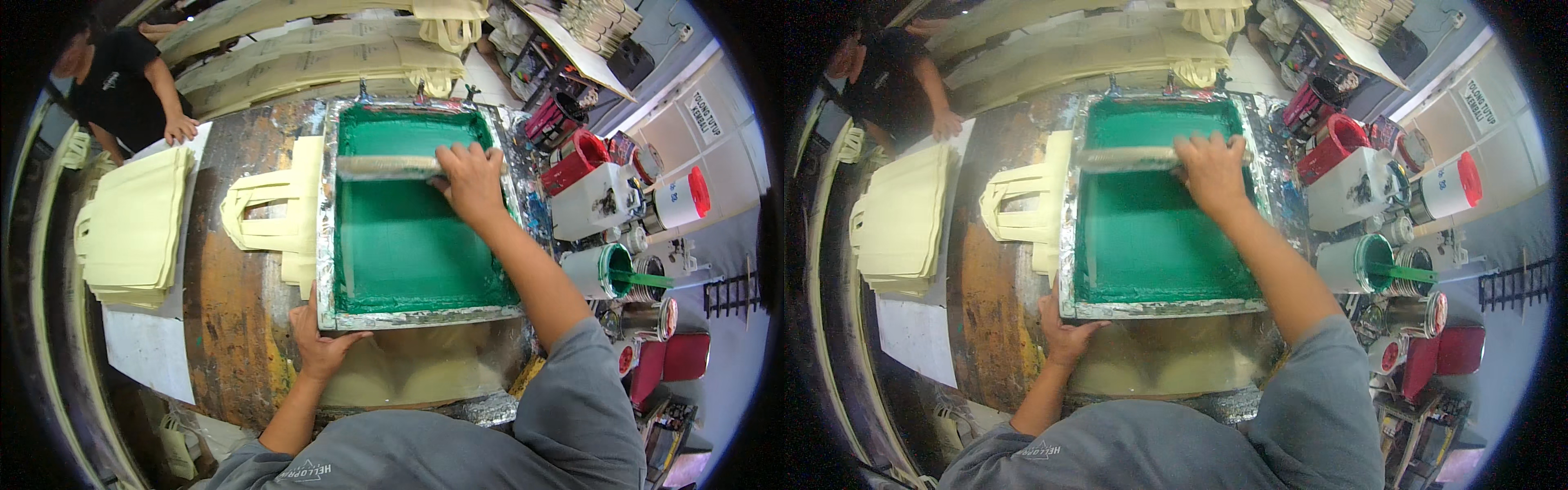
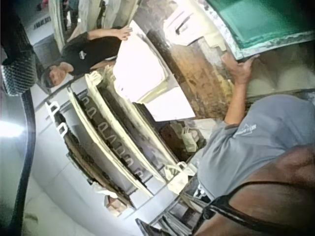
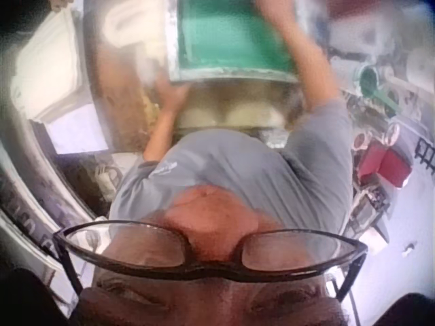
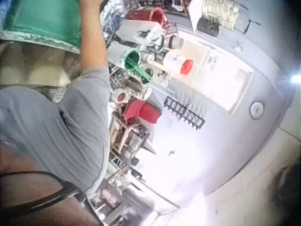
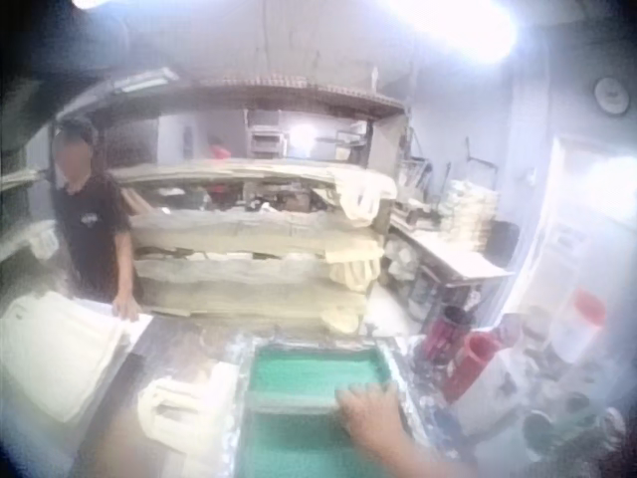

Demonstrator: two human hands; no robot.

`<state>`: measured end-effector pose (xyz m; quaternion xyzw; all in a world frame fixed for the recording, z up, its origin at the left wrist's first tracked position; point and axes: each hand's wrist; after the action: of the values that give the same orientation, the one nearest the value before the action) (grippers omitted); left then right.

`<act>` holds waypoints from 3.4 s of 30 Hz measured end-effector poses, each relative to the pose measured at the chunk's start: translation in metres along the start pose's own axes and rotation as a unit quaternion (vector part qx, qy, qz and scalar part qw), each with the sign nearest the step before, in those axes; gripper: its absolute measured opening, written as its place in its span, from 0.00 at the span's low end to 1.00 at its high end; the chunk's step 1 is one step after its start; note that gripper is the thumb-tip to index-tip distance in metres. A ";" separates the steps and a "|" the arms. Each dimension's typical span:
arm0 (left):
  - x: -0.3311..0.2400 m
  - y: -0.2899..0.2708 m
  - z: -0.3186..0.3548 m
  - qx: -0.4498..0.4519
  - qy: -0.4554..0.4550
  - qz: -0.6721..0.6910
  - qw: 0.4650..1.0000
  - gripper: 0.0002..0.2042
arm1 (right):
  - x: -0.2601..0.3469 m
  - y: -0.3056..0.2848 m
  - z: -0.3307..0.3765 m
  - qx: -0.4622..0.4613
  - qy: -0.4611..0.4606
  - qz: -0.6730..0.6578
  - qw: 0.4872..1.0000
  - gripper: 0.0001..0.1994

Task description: The person is screen printing designs onto yellow tote bags by applying green ink through a screen with a squeegee and then placing the finished bags onto a drying rack.

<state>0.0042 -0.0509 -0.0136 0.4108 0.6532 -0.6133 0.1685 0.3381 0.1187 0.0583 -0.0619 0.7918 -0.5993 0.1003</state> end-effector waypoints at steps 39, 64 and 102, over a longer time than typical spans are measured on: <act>-0.065 0.007 -0.110 0.005 0.227 -0.326 0.918 0.33 | 0.069 -0.063 0.134 0.186 0.028 -0.034 0.981 0.27; -0.093 -0.069 -0.099 -0.179 0.093 0.277 0.940 0.41 | 0.041 -0.211 0.039 -0.119 0.032 0.064 0.990 0.31; -0.072 0.021 -0.086 0.298 0.034 -0.253 0.920 0.39 | 0.025 -0.289 -0.044 0.079 0.026 -0.090 0.992 0.40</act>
<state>0.0879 0.0043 0.0416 0.2838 0.5280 -0.7872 -0.1446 0.2970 0.0748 0.3458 -0.1092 0.7355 -0.6680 0.0299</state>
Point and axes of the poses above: each hand's wrist, its own z-axis away from the middle knuckle, its own y-axis out of the palm, x = y × z, and after that the axes turned 13 degrees about x, right-handed
